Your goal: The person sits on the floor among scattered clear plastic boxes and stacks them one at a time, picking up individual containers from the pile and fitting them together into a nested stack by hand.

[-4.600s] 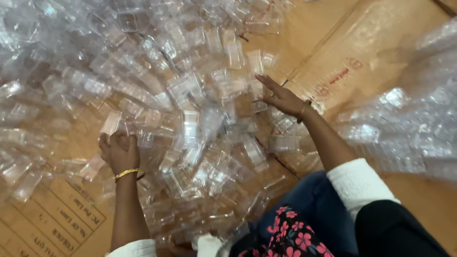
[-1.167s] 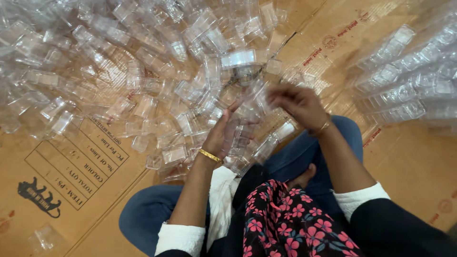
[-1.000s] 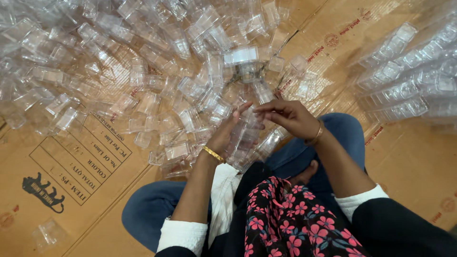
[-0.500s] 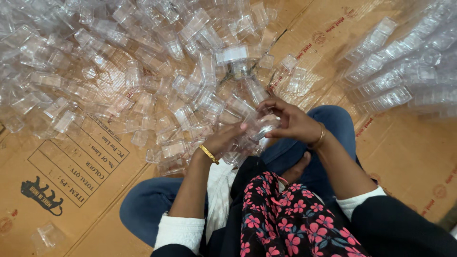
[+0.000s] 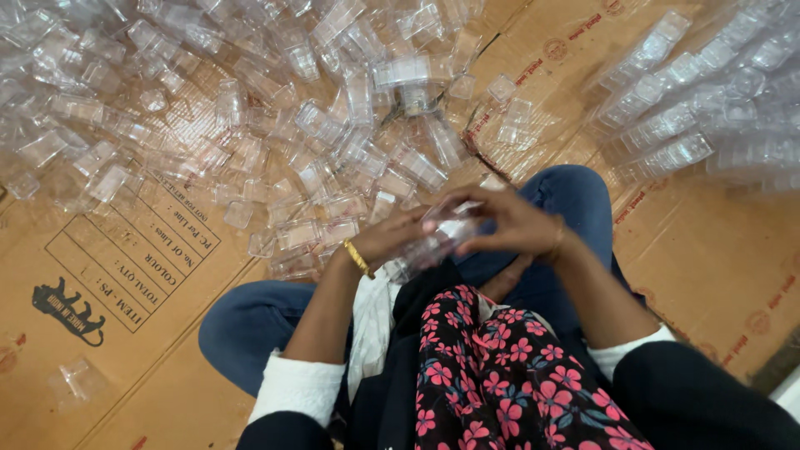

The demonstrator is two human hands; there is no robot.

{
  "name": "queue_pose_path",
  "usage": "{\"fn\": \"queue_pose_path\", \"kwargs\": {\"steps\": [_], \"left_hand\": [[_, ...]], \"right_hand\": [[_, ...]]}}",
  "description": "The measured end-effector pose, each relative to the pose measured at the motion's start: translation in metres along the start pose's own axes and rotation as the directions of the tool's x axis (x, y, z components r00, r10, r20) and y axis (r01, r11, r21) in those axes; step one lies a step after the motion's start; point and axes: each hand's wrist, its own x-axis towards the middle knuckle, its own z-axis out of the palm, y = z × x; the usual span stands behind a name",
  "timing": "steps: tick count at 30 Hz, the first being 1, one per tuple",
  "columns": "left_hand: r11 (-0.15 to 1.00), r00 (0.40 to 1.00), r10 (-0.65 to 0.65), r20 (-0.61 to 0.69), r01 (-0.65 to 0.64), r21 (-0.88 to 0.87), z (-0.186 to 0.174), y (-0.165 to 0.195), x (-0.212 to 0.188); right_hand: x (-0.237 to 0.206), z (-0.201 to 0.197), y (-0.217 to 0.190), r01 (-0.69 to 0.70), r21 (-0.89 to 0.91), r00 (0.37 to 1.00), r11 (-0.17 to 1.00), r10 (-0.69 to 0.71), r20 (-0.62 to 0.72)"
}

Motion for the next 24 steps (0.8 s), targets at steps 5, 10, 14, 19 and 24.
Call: {"fn": "queue_pose_path", "kwargs": {"steps": [5, 10, 14, 19, 24], "left_hand": [[0.966, 0.971, 0.215, -0.107, -0.196, 0.166, 0.025, -0.005, -0.058], [0.948, 0.862, 0.061, -0.503, -0.208, -0.241, 0.051, -0.006, -0.260], [0.804, 0.557, -0.048, -0.829, 0.514, 0.299, 0.006, -0.057, -0.369], [0.478, -0.002, -0.312, -0.950, 0.864, -0.159, 0.023, -0.132, -0.371], [0.417, -0.066, -0.435, -0.898, 0.869, -0.266, 0.030, -0.114, -0.365]], "right_hand": [[-0.013, 0.047, -0.022, 0.306, -0.454, 0.941, 0.837, -0.338, 0.011], [-0.015, -0.014, 0.040, 0.031, 0.067, 0.939, 0.997, -0.006, -0.344], [0.022, -0.112, 0.131, -0.353, -0.255, 0.658, 0.900, 0.046, -0.751], [0.035, -0.144, 0.213, -0.421, -0.409, 0.635, 0.810, -0.059, -0.770], [0.025, -0.144, 0.232, -0.441, -0.297, 0.599, 0.847, 0.032, -0.800]]}}
